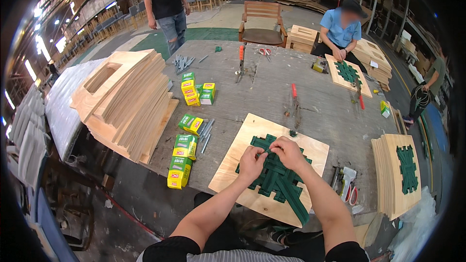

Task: The person weaves green plastic straps into a crisscross pattern on a square wooden board. They use a pneumatic staple gun to secure the straps and scissors to trim excess material. The task is performed repeatedly on the same board throughout the clip.

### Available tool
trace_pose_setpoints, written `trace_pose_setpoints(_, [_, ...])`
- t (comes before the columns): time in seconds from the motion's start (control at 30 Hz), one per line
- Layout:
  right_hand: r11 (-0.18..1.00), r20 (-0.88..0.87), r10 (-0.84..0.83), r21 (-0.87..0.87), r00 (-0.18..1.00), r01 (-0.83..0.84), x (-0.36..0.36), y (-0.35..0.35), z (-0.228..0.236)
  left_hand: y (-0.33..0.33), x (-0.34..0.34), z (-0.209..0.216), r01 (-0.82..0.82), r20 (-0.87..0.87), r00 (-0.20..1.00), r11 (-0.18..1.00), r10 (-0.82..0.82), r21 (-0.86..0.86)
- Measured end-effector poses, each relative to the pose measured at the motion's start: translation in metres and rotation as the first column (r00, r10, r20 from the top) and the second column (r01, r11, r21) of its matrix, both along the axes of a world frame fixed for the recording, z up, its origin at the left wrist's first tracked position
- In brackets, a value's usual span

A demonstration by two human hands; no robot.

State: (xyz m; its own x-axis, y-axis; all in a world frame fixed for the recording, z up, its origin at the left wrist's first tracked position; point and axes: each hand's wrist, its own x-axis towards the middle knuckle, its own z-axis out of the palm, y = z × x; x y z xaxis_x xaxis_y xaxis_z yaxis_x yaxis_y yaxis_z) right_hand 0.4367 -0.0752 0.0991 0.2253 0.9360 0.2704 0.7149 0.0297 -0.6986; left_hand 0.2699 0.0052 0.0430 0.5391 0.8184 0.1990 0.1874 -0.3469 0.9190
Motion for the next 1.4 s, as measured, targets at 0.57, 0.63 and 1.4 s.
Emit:
trace_pose_setpoints(0.57, [0.920,0.115,-0.113,-0.363,0.987,0.147,0.039,0.123,-0.061,0.044,0.004,-0.024,0.148,-0.410,0.908,0.846,0.089,0.511])
trace_pose_setpoints(0.63, [0.921,0.137,-0.118,-0.355,0.983,0.160,0.039,0.123,-0.062,0.042,0.009,-0.024,0.186,-0.484,0.868,0.828,0.114,0.529])
trace_pose_setpoints(1.4, [0.546,-0.111,-0.827,0.070,0.551,0.835,0.098,-0.159,-0.027,0.044,0.010,-0.023,0.266,-0.670,0.733,0.859,0.115,0.438])
